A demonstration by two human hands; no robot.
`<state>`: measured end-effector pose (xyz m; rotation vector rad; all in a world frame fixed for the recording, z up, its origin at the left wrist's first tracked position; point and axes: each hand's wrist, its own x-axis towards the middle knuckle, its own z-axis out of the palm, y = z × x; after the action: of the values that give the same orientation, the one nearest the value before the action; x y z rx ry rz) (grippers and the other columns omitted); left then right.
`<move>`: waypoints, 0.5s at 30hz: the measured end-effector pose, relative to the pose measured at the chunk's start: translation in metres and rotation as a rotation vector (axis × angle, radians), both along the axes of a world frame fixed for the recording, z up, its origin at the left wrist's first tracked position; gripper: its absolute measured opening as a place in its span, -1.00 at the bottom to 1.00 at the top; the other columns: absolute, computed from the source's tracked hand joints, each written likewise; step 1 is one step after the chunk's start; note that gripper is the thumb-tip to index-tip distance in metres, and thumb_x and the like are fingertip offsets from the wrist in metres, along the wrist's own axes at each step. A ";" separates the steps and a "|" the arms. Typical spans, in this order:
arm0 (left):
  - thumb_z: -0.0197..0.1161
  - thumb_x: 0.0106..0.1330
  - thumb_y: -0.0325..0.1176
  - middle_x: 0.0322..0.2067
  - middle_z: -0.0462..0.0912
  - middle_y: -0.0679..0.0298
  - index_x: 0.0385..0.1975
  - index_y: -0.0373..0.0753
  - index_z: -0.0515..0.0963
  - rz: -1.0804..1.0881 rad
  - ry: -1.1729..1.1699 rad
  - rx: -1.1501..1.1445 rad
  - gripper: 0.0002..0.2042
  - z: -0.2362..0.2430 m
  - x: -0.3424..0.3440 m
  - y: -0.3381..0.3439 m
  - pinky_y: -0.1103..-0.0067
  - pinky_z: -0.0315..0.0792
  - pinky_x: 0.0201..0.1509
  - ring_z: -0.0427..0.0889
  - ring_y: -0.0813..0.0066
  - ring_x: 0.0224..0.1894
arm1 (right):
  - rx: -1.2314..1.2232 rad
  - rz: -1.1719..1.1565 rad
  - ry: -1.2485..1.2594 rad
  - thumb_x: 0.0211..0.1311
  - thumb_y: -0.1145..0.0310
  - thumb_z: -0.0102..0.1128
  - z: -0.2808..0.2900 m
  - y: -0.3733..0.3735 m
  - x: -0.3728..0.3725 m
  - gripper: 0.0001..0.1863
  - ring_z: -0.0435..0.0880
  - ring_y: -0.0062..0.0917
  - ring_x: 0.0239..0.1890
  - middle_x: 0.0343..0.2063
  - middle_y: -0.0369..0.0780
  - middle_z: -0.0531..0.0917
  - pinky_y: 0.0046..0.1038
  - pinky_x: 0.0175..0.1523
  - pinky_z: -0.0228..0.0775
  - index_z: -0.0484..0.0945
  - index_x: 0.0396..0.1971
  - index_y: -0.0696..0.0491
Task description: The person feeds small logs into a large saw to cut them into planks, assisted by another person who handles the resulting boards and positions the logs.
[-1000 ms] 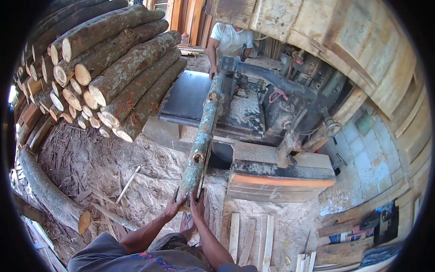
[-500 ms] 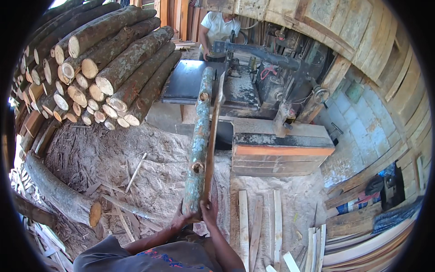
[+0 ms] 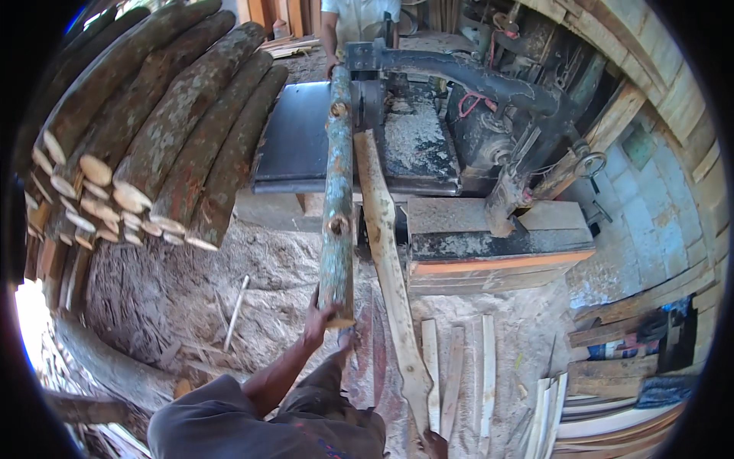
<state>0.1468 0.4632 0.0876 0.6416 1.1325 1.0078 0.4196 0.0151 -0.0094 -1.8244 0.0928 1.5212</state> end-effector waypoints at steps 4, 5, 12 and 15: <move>0.38 -0.01 -0.35 -0.07 0.48 0.02 0.30 -0.26 0.00 0.102 0.003 0.087 -0.14 -0.043 0.007 0.176 0.43 0.52 -0.09 0.54 0.24 -0.08 | -0.160 0.130 -0.255 0.16 -0.15 0.13 0.104 0.023 -0.023 -0.43 0.54 -0.62 -0.49 -0.53 -0.28 0.59 -0.57 -0.33 0.41 0.58 -0.28 0.16; 0.37 0.02 -0.32 -0.07 0.48 0.02 0.29 -0.24 0.02 0.154 -0.016 0.155 -0.17 -0.070 0.001 0.220 0.44 0.52 -0.10 0.54 0.23 -0.08 | -0.132 0.108 -0.276 0.16 -0.11 0.15 0.118 0.017 -0.026 -0.46 0.54 -0.62 -0.50 -0.55 -0.29 0.59 -0.57 -0.35 0.40 0.59 -0.29 0.15; 0.07 0.30 -0.07 0.18 0.30 0.10 0.33 -0.07 -0.03 -0.038 0.157 0.249 -0.35 -0.158 0.034 0.311 0.26 0.44 0.05 0.40 0.16 0.08 | -0.369 -0.076 -0.391 0.12 0.30 0.17 0.124 -0.256 -0.080 -0.70 0.66 -0.51 -0.49 -0.46 -0.24 0.68 -0.45 -0.32 0.53 0.60 -0.20 0.15; -0.13 0.34 0.11 0.20 0.29 0.11 0.34 0.02 -0.02 -0.517 0.240 0.104 -0.38 -0.172 0.073 0.167 0.32 0.26 0.21 0.33 0.16 0.20 | -0.578 0.195 -0.857 0.10 0.20 0.19 0.240 -0.362 -0.094 -0.75 0.65 -0.50 -0.48 -0.50 -0.23 0.69 -0.45 -0.22 0.48 0.66 -0.39 0.07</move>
<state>0.2196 0.6306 -0.0839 1.0959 1.0461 0.5563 0.3259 -0.3468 0.2308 -2.8765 -0.0711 0.7356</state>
